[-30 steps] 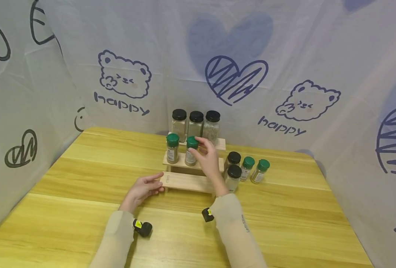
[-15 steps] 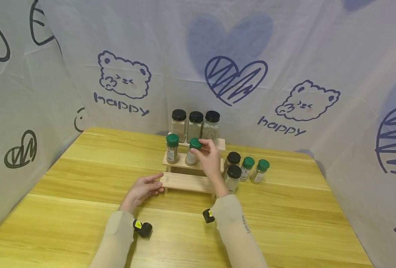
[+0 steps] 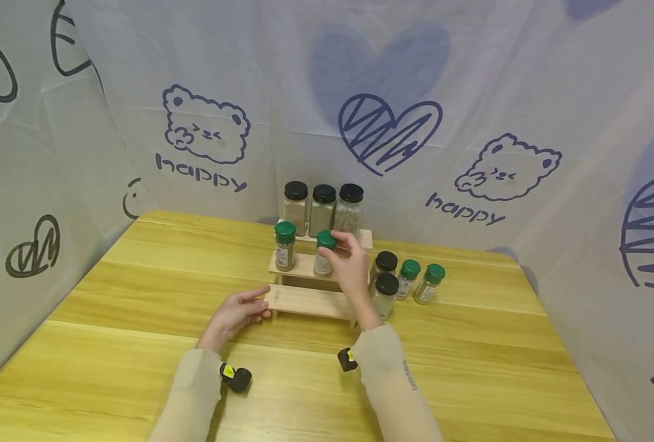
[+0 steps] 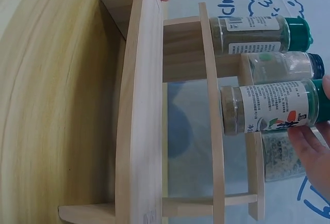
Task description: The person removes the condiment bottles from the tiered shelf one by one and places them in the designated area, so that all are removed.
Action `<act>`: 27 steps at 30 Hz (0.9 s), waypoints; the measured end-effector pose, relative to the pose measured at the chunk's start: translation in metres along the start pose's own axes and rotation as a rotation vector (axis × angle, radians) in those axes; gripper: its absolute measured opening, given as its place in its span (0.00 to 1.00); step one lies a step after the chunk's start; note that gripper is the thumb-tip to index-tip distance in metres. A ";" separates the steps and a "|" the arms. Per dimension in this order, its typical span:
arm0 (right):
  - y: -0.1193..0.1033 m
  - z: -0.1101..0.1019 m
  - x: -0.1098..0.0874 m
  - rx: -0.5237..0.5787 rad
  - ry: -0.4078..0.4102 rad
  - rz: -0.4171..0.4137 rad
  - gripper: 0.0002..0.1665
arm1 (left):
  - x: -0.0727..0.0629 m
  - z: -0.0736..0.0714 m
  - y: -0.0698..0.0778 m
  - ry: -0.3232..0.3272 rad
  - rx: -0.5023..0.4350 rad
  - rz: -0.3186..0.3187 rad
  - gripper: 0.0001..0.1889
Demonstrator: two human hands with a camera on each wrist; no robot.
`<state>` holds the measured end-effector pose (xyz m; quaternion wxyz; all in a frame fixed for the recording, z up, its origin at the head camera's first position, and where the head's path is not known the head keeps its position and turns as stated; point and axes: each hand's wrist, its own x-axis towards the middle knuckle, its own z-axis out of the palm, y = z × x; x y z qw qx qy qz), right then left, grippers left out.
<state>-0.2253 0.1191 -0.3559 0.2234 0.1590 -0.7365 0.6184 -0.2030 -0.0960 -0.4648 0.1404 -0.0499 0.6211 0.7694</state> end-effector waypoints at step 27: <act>-0.001 -0.036 -0.027 0.009 0.060 -0.131 0.18 | 0.000 0.001 0.001 -0.017 -0.011 0.012 0.23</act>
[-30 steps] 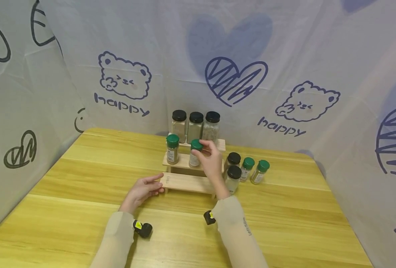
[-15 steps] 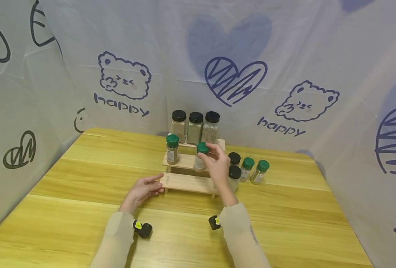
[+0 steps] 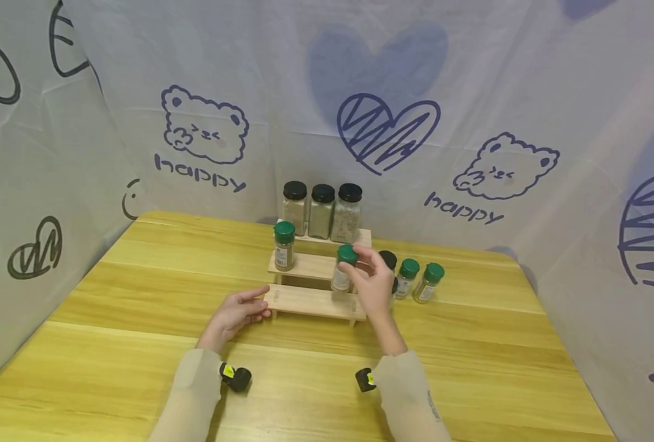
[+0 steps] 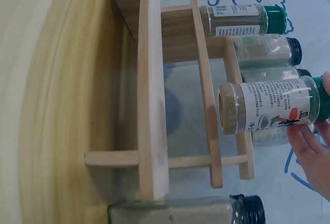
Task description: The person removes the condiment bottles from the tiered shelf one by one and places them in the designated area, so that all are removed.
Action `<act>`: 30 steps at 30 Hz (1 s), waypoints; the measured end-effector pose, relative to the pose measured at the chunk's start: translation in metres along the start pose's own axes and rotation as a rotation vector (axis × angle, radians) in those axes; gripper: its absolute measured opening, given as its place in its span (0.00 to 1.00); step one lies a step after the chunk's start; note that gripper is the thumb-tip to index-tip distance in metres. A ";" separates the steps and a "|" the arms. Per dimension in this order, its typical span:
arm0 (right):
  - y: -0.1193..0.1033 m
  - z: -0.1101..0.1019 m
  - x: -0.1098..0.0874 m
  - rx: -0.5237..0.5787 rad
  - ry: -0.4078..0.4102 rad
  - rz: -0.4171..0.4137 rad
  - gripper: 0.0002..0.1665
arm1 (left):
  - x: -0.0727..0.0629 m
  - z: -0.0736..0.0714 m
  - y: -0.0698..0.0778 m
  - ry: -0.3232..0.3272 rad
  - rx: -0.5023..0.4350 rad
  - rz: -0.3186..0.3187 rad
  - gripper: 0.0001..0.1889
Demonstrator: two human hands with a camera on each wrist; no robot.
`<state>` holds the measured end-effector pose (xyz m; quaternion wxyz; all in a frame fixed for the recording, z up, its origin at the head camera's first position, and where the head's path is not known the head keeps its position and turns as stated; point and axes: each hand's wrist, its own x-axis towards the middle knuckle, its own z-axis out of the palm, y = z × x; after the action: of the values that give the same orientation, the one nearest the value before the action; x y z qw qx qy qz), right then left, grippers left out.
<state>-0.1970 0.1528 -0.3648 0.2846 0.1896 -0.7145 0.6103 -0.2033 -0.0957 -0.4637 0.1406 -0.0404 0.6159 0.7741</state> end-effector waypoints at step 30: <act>0.016 -0.047 -0.027 0.083 0.028 -0.036 0.18 | 0.001 -0.001 -0.002 -0.004 0.011 -0.002 0.23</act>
<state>-0.1777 0.1998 -0.3898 0.2974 0.2057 -0.6808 0.6370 -0.2040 -0.0965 -0.4662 0.1428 -0.0387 0.6197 0.7708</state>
